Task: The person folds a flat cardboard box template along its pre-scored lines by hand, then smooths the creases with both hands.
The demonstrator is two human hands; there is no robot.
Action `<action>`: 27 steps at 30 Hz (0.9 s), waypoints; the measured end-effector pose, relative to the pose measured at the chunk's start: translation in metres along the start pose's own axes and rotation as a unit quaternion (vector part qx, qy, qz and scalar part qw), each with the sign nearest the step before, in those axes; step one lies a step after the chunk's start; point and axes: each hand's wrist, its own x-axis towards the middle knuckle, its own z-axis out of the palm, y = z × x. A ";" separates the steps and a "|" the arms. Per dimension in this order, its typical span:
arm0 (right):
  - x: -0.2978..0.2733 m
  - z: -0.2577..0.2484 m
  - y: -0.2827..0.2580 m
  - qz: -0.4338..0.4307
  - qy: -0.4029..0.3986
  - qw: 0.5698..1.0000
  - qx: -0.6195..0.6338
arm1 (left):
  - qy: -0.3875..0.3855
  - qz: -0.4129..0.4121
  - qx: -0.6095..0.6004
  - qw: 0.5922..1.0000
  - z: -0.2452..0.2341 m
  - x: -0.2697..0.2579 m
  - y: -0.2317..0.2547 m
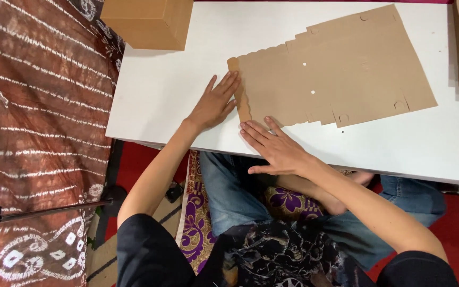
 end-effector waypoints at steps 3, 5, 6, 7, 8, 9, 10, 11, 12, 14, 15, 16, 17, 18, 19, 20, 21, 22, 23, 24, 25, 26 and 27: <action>-0.001 0.005 0.002 0.005 0.003 1.000 0.002 | 0.030 0.061 0.007 0.998 0.026 -0.019 0.004; -0.001 0.009 0.003 0.006 0.009 1.000 0.000 | 0.059 0.091 0.023 0.994 0.034 -0.038 0.017; -0.001 0.011 0.004 0.007 0.013 1.000 -0.005 | 0.090 0.123 0.037 0.988 0.038 -0.047 0.023; -0.002 0.014 0.004 0.007 0.014 1.000 -0.004 | 0.089 0.123 0.038 0.988 0.037 -0.055 0.028; -0.002 0.016 0.005 0.006 0.014 1.000 -0.014 | 0.088 0.126 0.010 0.988 0.035 -0.062 0.032; -0.002 0.018 0.005 0.004 0.014 1.000 -0.023 | 0.086 0.129 -0.019 0.988 0.033 -0.069 0.036; -0.001 0.018 0.006 0.005 0.018 1.000 -0.025 | 0.087 0.131 -0.015 0.987 0.030 -0.069 0.036; -0.001 0.018 0.006 0.005 0.021 1.000 -0.020 | 0.083 0.124 -0.015 0.989 0.026 -0.069 0.035; -0.002 0.019 0.004 0.006 0.021 1.000 -0.012 | 0.076 0.115 -0.019 0.990 0.025 -0.071 0.036; -0.002 0.018 0.004 0.009 0.017 1.000 -0.012 | 0.070 0.101 -0.010 0.992 0.022 -0.062 0.034; -0.002 0.017 0.004 0.010 0.011 1.000 -0.012 | 0.066 0.085 -0.003 0.994 0.022 -0.058 0.033; -0.002 0.015 0.003 0.010 0.012 1.000 -0.012 | 0.066 0.085 -0.002 0.994 0.024 -0.052 0.029; -0.002 0.012 0.001 0.011 0.008 1.000 -0.008 | 0.061 0.068 0.001 0.996 0.025 -0.047 0.025; -0.002 0.009 0.001 0.012 0.005 1.000 -0.006 | 0.056 0.052 0.005 0.997 0.026 -0.040 0.021; -0.002 0.008 0.000 0.012 0.007 1.000 -0.007 | 0.057 0.053 0.006 0.997 0.022 -0.034 0.020; -0.002 0.008 0.000 0.013 0.003 1.000 -0.010 | 0.049 0.029 0.010 0.998 0.020 -0.028 0.019; -0.002 0.008 0.001 0.014 0.000 1.000 -0.013 | 0.042 0.005 0.013 0.999 0.017 -0.021 0.018; -0.002 0.008 0.000 0.015 -0.001 1.000 -0.013 | 0.042 0.006 0.012 0.999 0.015 -0.016 0.017; -0.002 0.008 0.000 0.017 -0.005 1.000 -0.015 | 0.042 -0.007 0.021 0.999 0.013 -0.011 0.015; -0.003 0.008 -0.001 0.017 -0.010 1.000 -0.015 | 0.041 -0.021 0.029 0.999 0.012 -0.007 0.015; -0.005 0.008 -0.003 0.018 -0.012 1.000 -0.014 | 0.040 -0.021 0.027 0.999 0.011 -0.006 0.015; -0.004 0.007 -0.002 0.016 -0.007 1.000 -0.011 | 0.029 -0.035 0.031 0.998 0.007 -0.002 0.013; -0.002 0.005 0.000 0.014 -0.002 1.000 -0.009 | 0.018 -0.048 0.035 0.998 0.003 0.002 0.011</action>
